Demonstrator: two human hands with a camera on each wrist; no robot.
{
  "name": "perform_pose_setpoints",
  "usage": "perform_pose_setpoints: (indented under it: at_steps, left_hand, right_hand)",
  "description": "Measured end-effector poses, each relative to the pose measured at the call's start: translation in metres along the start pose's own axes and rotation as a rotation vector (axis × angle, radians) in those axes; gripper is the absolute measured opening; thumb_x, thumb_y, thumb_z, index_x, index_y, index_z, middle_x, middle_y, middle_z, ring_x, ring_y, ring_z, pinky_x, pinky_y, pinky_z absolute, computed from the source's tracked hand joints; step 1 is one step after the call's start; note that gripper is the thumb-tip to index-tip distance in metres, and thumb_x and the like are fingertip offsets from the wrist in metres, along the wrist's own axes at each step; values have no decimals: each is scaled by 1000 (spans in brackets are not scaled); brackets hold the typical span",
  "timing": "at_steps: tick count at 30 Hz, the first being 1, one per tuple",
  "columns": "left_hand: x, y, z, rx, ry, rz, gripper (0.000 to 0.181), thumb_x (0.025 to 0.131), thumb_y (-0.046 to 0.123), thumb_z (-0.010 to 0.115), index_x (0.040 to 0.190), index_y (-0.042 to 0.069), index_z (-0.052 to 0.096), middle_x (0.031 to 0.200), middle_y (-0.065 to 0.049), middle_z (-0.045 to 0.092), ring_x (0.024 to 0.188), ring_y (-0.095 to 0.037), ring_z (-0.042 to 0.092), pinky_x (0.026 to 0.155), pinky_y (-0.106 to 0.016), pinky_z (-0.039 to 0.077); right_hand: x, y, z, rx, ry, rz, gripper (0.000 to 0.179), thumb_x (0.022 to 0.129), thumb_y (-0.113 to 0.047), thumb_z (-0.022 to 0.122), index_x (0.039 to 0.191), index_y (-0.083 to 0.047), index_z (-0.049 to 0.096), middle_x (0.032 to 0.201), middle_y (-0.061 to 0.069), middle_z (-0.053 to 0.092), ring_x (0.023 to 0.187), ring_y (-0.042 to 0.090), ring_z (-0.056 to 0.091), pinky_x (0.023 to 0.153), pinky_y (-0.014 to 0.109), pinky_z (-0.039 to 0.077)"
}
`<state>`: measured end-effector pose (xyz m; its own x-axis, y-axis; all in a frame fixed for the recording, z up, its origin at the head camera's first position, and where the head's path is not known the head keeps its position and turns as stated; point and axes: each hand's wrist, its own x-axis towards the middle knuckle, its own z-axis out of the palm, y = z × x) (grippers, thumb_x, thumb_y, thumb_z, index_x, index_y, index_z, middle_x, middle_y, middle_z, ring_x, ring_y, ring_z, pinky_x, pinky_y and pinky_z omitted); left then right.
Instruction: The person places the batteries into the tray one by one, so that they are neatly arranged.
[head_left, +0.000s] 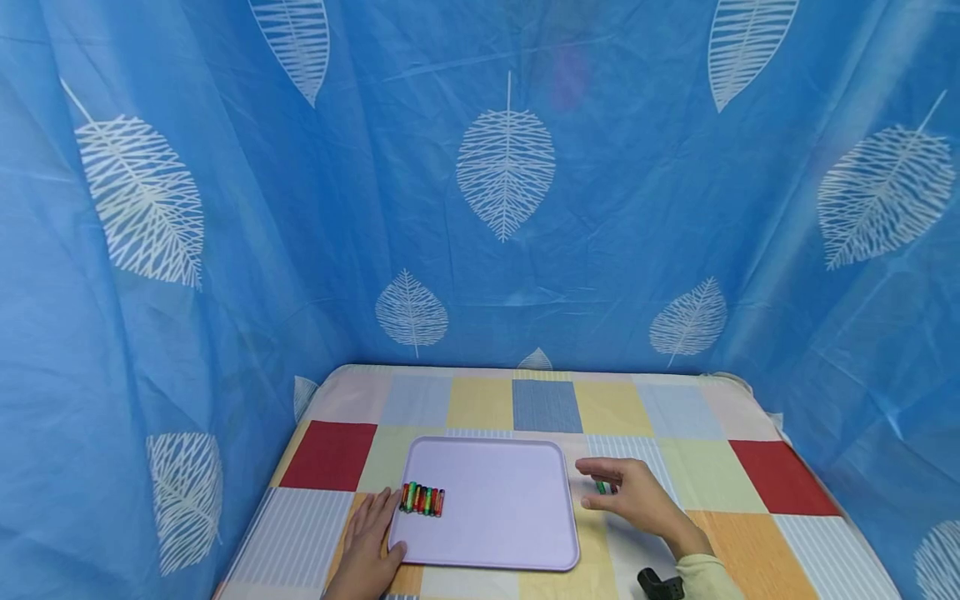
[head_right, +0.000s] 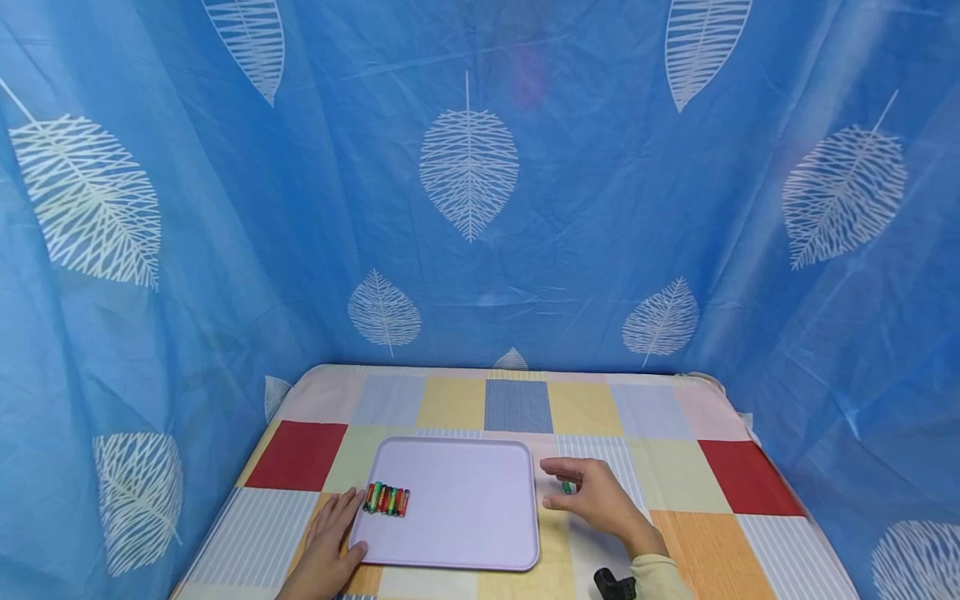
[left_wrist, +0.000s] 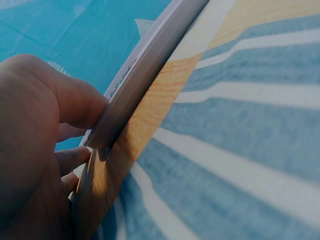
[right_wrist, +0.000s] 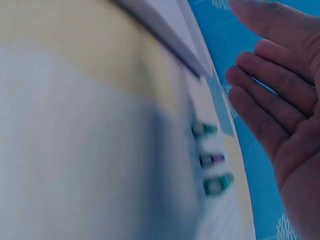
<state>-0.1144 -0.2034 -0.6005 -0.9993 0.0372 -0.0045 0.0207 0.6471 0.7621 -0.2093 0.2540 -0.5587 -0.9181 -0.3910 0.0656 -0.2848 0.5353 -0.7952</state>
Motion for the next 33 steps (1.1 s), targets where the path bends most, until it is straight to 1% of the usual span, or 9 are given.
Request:
perform_pose_setpoints:
  at_steps: [3, 6, 9, 14, 17, 22, 26, 31, 33]
  left_hand:
    - [-1, 1, -1, -10, -1, -1, 81, 88, 2, 74, 164, 1, 46, 171, -34, 36, 161, -59, 13, 129, -78, 1]
    - [-1, 1, -1, -15, -2, -1, 81, 88, 3, 75, 164, 2, 46, 171, -34, 36, 161, -59, 13, 128, -78, 1]
    - [-1, 1, 0, -12, -2, -3, 82, 87, 4, 75, 164, 2, 46, 171, -33, 37, 161, -59, 13, 128, -79, 2]
    - [0, -1, 0, -6, -4, -10, 81, 88, 3, 75, 164, 2, 46, 171, -33, 37, 161, -58, 13, 129, -78, 1]
    - [0, -1, -1, -7, -4, -9, 81, 88, 3, 74, 164, 1, 46, 170, -34, 37, 161, -59, 13, 129, -78, 1]
    - [0, -1, -1, -10, -8, -21, 82, 88, 4, 74, 164, 2, 46, 171, -33, 36, 162, -58, 12, 130, -78, 0]
    - [1, 0, -1, -6, -8, -18, 81, 88, 4, 75, 164, 3, 47, 171, -33, 36, 161, -59, 13, 129, -79, 2]
    - [0, 2, -1, -3, -3, -20, 81, 88, 4, 74, 164, 3, 47, 171, -32, 36, 162, -58, 13, 130, -78, 1]
    - [0, 3, -1, -1, -2, -24, 81, 88, 4, 74, 164, 3, 47, 172, -32, 37, 162, -58, 13, 130, -78, 2]
  right_hand:
    - [-6, 6, -10, -28, 12, 19, 55, 89, -23, 91, 139, -6, 75, 138, 10, 77, 126, 35, 75, 104, 49, 63]
    - [-11, 11, -20, -51, 19, 29, 55, 89, -23, 91, 139, -5, 75, 138, 11, 77, 127, 35, 74, 105, 48, 63]
    - [-16, 16, -30, -74, 30, 44, 55, 89, -23, 92, 138, -5, 75, 138, 12, 77, 127, 36, 74, 105, 47, 63]
    - [-23, 25, -44, -122, 54, 71, 56, 88, -24, 92, 139, -8, 75, 138, 8, 77, 126, 36, 75, 104, 43, 64]
    - [-24, 29, -50, -132, 62, 68, 57, 88, -23, 92, 139, -7, 75, 138, 8, 77, 127, 36, 74, 104, 42, 64]
    - [-23, 34, -52, -130, 75, 92, 58, 85, -23, 94, 138, -7, 76, 137, 8, 78, 126, 35, 75, 104, 41, 64]
    - [-20, 39, -48, -110, 75, 115, 57, 84, -18, 94, 137, -7, 76, 137, 11, 77, 127, 35, 74, 105, 44, 64]
    - [-16, 51, -44, -145, 98, 102, 58, 83, -16, 95, 137, -8, 77, 138, 9, 77, 129, 33, 73, 105, 31, 62]
    - [-14, 54, -42, -162, 105, 99, 58, 83, -14, 95, 138, -8, 76, 139, 9, 77, 130, 33, 72, 105, 29, 61]
